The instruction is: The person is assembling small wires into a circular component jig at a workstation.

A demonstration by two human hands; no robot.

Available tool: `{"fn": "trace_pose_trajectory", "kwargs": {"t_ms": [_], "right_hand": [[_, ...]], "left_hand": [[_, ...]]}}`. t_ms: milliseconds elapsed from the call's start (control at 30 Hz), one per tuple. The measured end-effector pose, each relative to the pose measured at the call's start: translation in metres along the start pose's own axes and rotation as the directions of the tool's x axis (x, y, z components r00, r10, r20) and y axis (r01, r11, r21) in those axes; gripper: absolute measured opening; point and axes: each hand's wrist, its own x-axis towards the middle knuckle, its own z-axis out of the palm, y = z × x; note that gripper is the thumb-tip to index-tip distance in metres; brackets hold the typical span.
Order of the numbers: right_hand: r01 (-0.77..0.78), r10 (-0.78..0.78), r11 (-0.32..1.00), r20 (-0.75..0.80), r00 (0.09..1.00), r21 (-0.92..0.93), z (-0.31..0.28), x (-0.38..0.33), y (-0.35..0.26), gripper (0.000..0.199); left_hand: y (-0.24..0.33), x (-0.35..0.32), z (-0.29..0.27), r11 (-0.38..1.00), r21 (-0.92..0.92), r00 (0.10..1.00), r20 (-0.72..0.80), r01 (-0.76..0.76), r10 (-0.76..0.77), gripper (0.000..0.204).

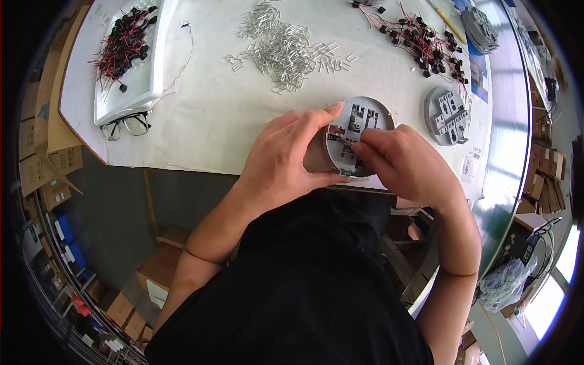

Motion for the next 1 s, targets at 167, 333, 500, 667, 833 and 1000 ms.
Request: {"fn": "trace_pose_trajectory", "kwargs": {"t_ms": [167,333,500,667,833,1000], "right_hand": [[0.029,-0.029,0.999,0.016,0.999,0.023,-0.002,0.003,-0.002,0.028],[-0.026,0.027,0.999,0.046,0.999,-0.028,-0.002,0.007,-0.013,0.024],[-0.051,0.064,0.975,0.053,0.997,-0.218,-0.003,0.007,-0.031,0.022],[-0.037,0.038,0.968,0.000,0.999,-0.249,-0.002,0.002,-0.030,0.025],[-0.085,0.085,0.973,-0.011,0.996,-0.213,-0.002,0.002,-0.034,0.025],[-0.088,0.083,0.976,-0.030,0.996,-0.199,-0.001,0.001,-0.038,0.026]], "left_hand": [[0.002,-0.001,0.000,1.000,-0.003,1.000,-0.002,0.003,-0.003,0.088],[0.002,0.000,0.001,1.000,0.002,1.000,0.005,0.003,-0.003,0.088],[0.003,-0.002,0.000,0.999,0.042,0.999,0.034,0.015,-0.016,0.089],[0.003,-0.003,0.003,0.998,0.060,1.000,-0.017,0.013,-0.012,0.091],[0.001,-0.003,0.001,0.998,0.056,1.000,-0.001,0.016,-0.016,0.092],[0.001,-0.004,0.002,0.998,0.061,1.000,-0.012,0.013,-0.012,0.092]]}}
